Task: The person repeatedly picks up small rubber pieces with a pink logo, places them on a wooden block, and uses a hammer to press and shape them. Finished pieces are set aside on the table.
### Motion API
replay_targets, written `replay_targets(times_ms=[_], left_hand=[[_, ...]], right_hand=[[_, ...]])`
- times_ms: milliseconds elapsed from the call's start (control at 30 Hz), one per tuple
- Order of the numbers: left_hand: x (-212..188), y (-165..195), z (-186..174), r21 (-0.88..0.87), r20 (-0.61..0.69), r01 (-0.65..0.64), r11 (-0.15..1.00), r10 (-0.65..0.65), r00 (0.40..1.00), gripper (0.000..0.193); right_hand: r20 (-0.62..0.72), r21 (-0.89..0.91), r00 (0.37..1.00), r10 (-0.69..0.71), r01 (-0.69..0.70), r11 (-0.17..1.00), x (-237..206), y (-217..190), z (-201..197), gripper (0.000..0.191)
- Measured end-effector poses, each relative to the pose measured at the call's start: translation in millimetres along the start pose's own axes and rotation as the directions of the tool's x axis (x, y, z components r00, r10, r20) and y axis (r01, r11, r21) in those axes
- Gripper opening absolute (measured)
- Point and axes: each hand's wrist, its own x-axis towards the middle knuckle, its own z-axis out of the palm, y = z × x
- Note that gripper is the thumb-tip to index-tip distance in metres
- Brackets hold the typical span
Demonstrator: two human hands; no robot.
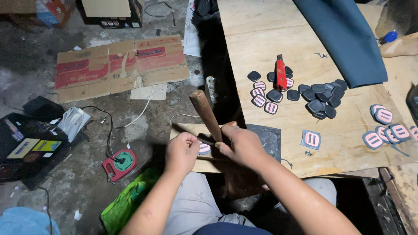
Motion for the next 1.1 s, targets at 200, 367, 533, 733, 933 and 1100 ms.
replay_targets(times_ms=[200, 367, 533, 733, 933, 1100], left_hand=[[14, -6, -2, -0.194, 0.185, 0.207, 0.959, -0.172, 0.968, 0.014], [9, -6, -1, -0.089, 0.079, 0.109, 0.990, -0.102, 0.992, 0.015], [19, 0, -1, -0.186, 0.150, 0.171, 0.968, -0.144, 0.978, 0.013], [7, 15, -5, -0.003, 0.096, 0.006, 1.000, -0.005, 0.995, 0.009], [6, 18, -9, -0.052, 0.073, 0.020, 0.998, -0.016, 0.997, 0.011], [7, 17, -6, 0.050, 0.103, 0.007, 0.999, -0.012, 0.995, 0.010]], right_hand=[[0.056, -0.037, 0.992, 0.110, -0.108, 0.993, 6, -1, 4, 0.031], [-0.005, 0.020, 0.998, 0.059, -0.059, 0.998, 0, -1, 5, 0.033], [0.041, -0.033, 0.994, 0.096, -0.095, 0.995, 3, 0, 0, 0.032], [0.090, -0.014, 0.983, 0.159, -0.158, 0.987, 18, -1, 1, 0.032], [0.115, -0.086, 0.990, 0.077, -0.067, 0.994, 13, 3, -6, 0.030], [0.073, -0.056, 0.992, 0.104, -0.100, 0.993, 19, -4, 2, 0.032]])
